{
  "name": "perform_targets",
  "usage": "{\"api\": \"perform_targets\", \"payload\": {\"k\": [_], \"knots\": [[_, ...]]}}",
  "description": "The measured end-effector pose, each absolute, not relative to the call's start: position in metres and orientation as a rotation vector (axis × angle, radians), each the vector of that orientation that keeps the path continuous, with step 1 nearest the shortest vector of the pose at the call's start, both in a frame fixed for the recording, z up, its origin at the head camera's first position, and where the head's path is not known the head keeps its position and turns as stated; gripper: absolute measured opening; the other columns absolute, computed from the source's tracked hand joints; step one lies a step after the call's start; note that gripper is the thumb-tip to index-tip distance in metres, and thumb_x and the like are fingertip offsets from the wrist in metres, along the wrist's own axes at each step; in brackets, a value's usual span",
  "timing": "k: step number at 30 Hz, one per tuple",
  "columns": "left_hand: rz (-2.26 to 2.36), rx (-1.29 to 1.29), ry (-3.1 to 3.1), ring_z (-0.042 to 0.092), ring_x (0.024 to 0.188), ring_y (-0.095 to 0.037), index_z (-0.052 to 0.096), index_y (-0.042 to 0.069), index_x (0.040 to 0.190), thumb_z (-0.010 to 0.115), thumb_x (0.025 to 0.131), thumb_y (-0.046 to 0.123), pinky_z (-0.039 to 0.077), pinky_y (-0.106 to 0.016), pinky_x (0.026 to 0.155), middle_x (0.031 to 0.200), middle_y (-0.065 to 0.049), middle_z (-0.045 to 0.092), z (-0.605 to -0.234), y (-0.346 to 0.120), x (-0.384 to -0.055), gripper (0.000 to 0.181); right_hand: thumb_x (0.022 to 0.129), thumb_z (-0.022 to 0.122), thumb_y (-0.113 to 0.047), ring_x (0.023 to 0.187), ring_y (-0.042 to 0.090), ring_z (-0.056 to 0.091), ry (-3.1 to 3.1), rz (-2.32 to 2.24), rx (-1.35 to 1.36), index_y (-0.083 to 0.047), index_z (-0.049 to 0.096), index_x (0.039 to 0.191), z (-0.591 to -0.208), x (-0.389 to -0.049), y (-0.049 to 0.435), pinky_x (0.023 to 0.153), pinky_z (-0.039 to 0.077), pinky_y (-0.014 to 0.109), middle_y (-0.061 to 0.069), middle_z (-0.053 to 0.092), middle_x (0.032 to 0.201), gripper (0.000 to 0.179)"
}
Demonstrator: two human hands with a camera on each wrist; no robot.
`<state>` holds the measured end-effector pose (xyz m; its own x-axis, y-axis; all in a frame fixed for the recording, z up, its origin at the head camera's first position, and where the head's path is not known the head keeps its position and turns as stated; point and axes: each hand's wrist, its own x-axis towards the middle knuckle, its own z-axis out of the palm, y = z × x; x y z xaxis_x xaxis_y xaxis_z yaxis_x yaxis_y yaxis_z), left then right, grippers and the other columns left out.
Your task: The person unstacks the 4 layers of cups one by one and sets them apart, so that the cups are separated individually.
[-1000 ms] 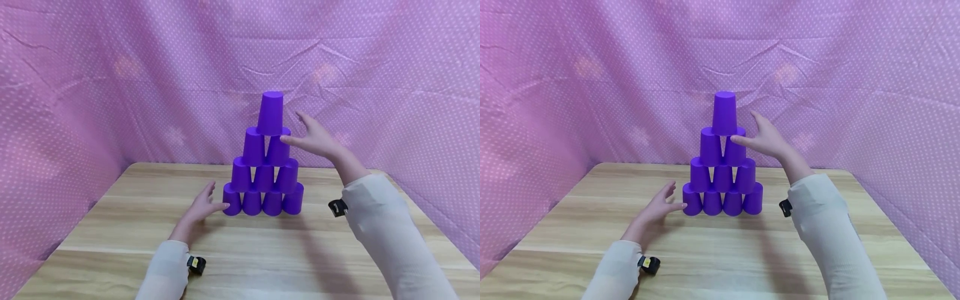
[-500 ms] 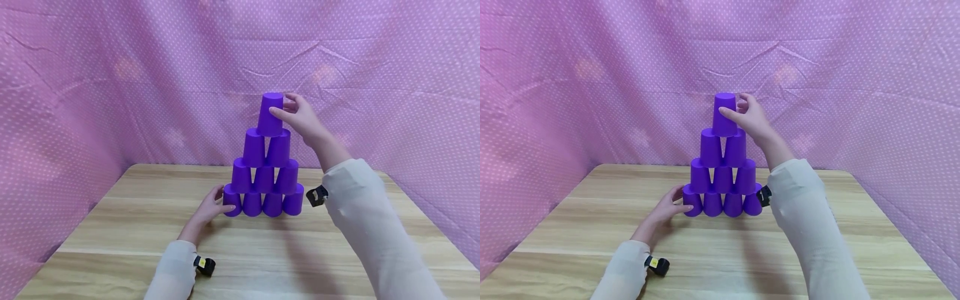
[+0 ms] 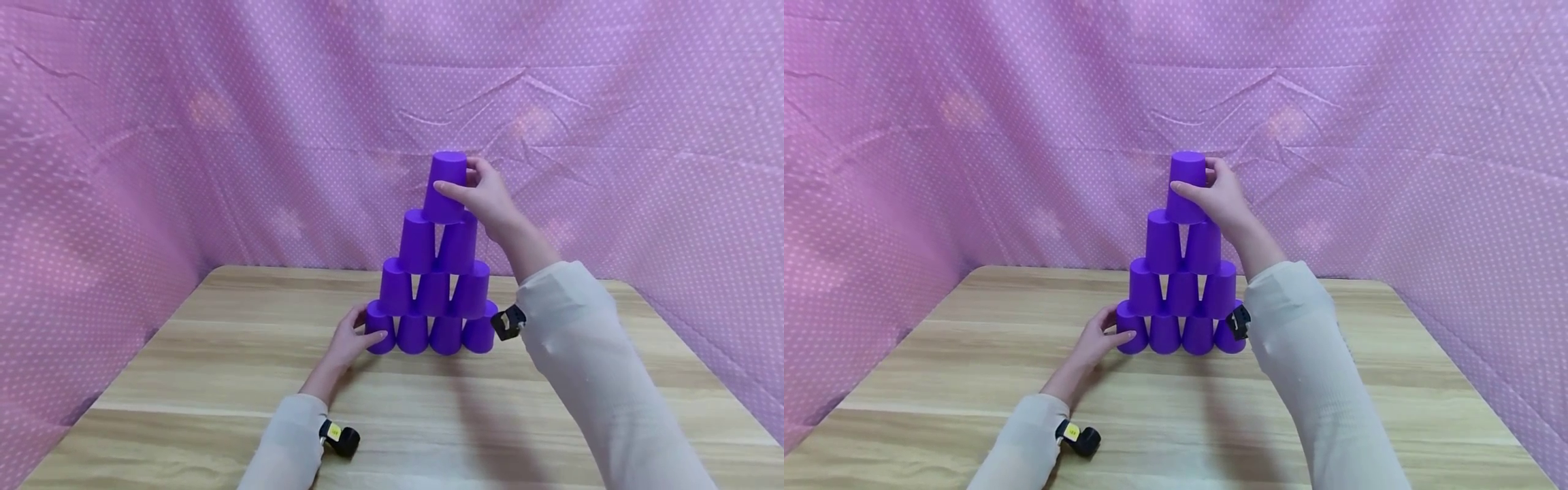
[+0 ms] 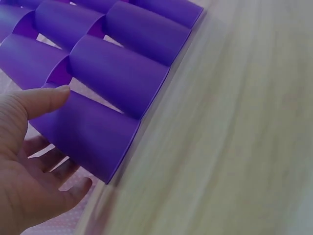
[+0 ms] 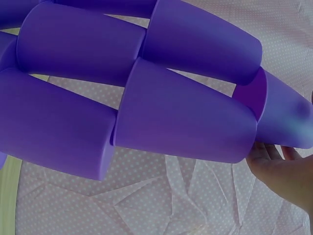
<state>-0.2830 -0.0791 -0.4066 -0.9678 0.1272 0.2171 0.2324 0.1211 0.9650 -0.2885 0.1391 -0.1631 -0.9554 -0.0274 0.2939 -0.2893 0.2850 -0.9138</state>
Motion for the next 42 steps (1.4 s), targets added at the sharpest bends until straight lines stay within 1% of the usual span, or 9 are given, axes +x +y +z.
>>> {"api": "perform_targets", "payload": {"k": [4, 7, 14, 18, 23, 28, 34, 39, 42], "knots": [[-2.011, -0.378, -2.264, 0.044, 0.105, -0.038, 0.039, -0.004, 0.123, 0.067, 0.072, 0.003, 0.037, -0.044, 0.089, 0.116, -0.025, 0.045, -0.41, -0.077, -0.284, 0.059, 0.076, 0.065, -0.015, 0.101, 0.024, 0.048, -2.291, 1.772, 0.278, -0.005, 0.036, 0.123, -0.165, -0.29, 0.138, 0.086, 0.039, 0.034, 0.013, 0.046, 0.116, 0.056], [-2.035, -0.372, -2.245, 0.046, 0.103, -0.037, 0.04, -0.003, 0.122, 0.066, 0.072, 0.003, 0.039, -0.043, 0.088, 0.115, -0.024, 0.046, -0.411, -0.076, -0.285, 0.057, 0.077, 0.064, -0.014, 0.1, 0.024, 0.048, -2.282, 1.781, 0.255, -0.004, 0.037, 0.122, -0.165, -0.291, 0.139, 0.085, 0.04, 0.035, 0.013, 0.047, 0.114, 0.054], [-2.041, -0.366, -2.183, 0.046, 0.103, -0.031, 0.045, -0.004, 0.118, 0.066, 0.071, -0.001, 0.037, -0.04, 0.09, 0.11, -0.02, 0.05, -0.415, -0.077, -0.289, 0.052, 0.077, 0.064, -0.015, 0.098, 0.023, 0.048, -2.27, 1.784, 0.245, -0.003, 0.039, 0.121, -0.164, -0.29, 0.139, 0.083, 0.041, 0.034, 0.013, 0.048, 0.111, 0.052], [-2.047, -0.367, -2.177, 0.046, 0.103, -0.031, 0.046, -0.003, 0.117, 0.066, 0.071, -0.001, 0.037, -0.04, 0.09, 0.11, -0.02, 0.051, -0.417, -0.078, -0.29, 0.051, 0.077, 0.064, -0.015, 0.098, 0.023, 0.048, -2.261, 1.796, 0.256, -0.003, 0.04, 0.121, -0.164, -0.289, 0.141, 0.085, 0.039, 0.035, 0.013, 0.048, 0.111, 0.052], [-2.08, -0.359, -2.176, 0.044, 0.106, -0.03, 0.045, -0.002, 0.119, 0.066, 0.071, -0.001, 0.035, -0.039, 0.092, 0.113, -0.02, 0.049, -0.419, -0.079, -0.29, 0.053, 0.076, 0.065, -0.015, 0.098, 0.022, 0.048, -2.237, 1.789, 0.286, -0.002, 0.04, 0.12, -0.162, -0.286, 0.142, 0.086, 0.038, 0.033, 0.013, 0.049, 0.109, 0.052], [-2.106, -0.34, -2.171, 0.044, 0.106, -0.031, 0.044, -0.003, 0.12, 0.067, 0.071, -0.001, 0.035, -0.038, 0.092, 0.114, -0.02, 0.049, -0.421, -0.08, -0.289, 0.055, 0.076, 0.065, -0.013, 0.098, 0.021, 0.047, -2.202, 1.79, 0.32, -0.002, 0.04, 0.12, -0.16, -0.278, 0.146, 0.089, 0.036, 0.033, 0.013, 0.05, 0.108, 0.052], [-2.115, -0.353, -2.153, 0.044, 0.105, -0.031, 0.043, -0.004, 0.121, 0.067, 0.07, -0.001, 0.036, -0.039, 0.091, 0.112, -0.021, 0.049, -0.422, -0.081, -0.289, 0.056, 0.076, 0.065, -0.011, 0.099, 0.022, 0.047, -2.152, 1.802, 0.382, -0.001, 0.04, 0.119, -0.159, -0.264, 0.158, 0.091, 0.034, 0.035, 0.014, 0.05, 0.109, 0.051], [-2.117, -0.324, -2.164, 0.045, 0.104, -0.03, 0.044, -0.002, 0.121, 0.067, 0.07, 0.0, 0.036, -0.038, 0.091, 0.112, -0.019, 0.05, -0.422, -0.08, -0.288, 0.056, 0.074, 0.066, -0.007, 0.095, 0.02, 0.049, -2.062, 1.868, 0.428, 0.0, 0.042, 0.117, -0.159, -0.253, 0.178, 0.092, 0.033, 0.036, 0.011, 0.052, 0.102, 0.05], [-2.116, -0.314, -2.171, 0.045, 0.104, -0.03, 0.044, -0.001, 0.121, 0.067, 0.07, 0.0, 0.036, -0.038, 0.091, 0.112, -0.019, 0.05, -0.421, -0.081, -0.288, 0.056, 0.074, 0.066, -0.006, 0.096, 0.019, 0.049, -2.039, 1.888, 0.429, -0.001, 0.042, 0.118, -0.162, -0.248, 0.193, 0.093, 0.032, 0.035, 0.01, 0.052, 0.103, 0.051]]}}
